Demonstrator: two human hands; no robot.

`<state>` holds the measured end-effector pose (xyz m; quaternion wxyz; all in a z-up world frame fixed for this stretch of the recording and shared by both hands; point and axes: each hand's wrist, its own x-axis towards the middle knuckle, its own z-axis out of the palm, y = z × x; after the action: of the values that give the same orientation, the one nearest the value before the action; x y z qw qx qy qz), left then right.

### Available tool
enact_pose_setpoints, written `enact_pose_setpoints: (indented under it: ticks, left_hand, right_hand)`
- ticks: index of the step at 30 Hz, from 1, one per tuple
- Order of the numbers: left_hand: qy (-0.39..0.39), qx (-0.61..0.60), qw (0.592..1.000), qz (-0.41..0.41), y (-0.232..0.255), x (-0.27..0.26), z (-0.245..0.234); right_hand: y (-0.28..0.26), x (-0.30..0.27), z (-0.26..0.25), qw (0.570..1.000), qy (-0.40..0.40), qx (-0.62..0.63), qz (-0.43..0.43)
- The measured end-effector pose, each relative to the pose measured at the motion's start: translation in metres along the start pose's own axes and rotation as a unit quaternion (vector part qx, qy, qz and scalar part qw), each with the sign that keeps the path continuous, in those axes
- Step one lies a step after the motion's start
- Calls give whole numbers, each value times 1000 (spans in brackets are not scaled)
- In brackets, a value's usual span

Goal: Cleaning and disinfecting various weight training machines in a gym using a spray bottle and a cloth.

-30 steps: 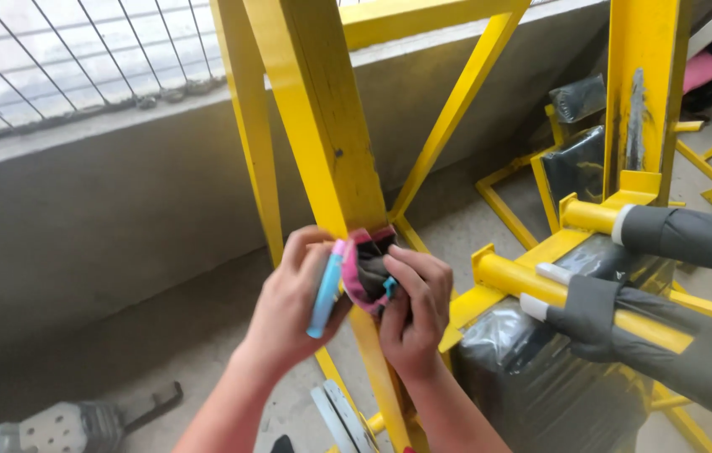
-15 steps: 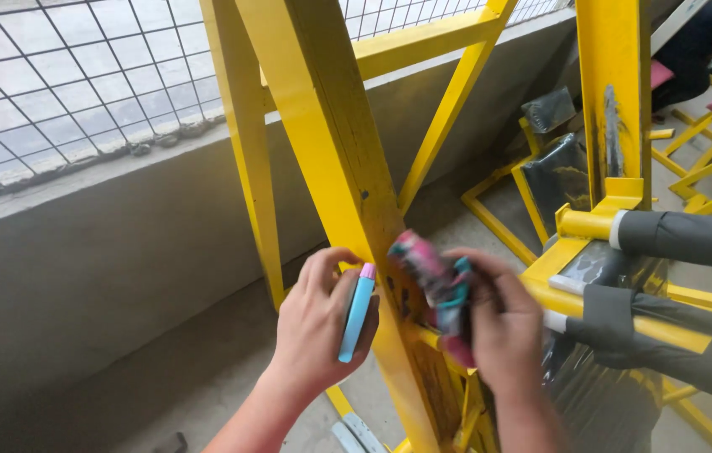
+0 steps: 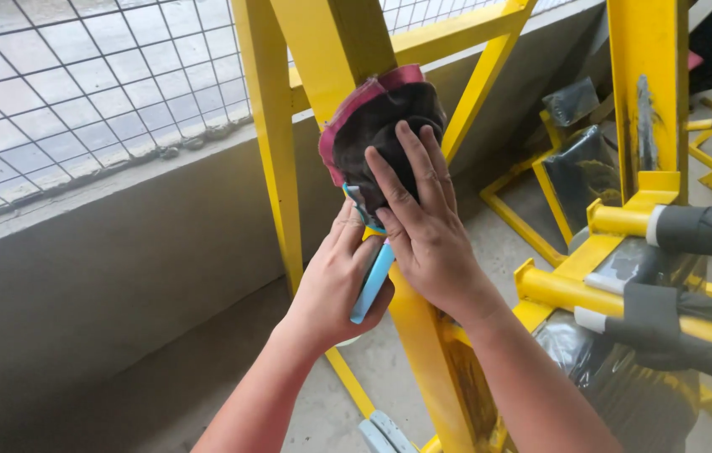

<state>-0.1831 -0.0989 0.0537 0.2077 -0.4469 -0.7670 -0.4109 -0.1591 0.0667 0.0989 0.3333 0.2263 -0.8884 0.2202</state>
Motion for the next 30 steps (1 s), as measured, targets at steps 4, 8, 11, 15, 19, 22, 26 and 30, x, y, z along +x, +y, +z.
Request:
enact_pose_setpoints:
  ticks: [4,8,11,15,19,22,26,30]
  left_hand:
    - [-12,-25,1000,-3,-1,1,-2]
    - [-5,-9,1000,-7,-3,0,1]
    - [10,-25,1000,-16,0,4,2]
    - [46,-79,996,-22,-3,5,5]
    - [51,-145,986,-60,-7,1,0]
    - [64,-139,987,-53,-11,0,0]
    - [40,-158,984,-71,-16,1,-6]
    - [60,-141,988,-23,-23,1,-5]
  right_hand:
    - [4,-1,4,1000,14,-14,-5]
    - [3,-1,5,1000,18,-15,-13]
    - [5,1,5,999,26,-21,-14]
    - [5,1,6,999,33,-20,-6]
    - [2,2,7,999,31,-20,2]
    - [0,2,9,999,43,-16,4]
    - [-2,4,10,998,54,-12,10]
    - [-1,5,13,997,69,-14,8]
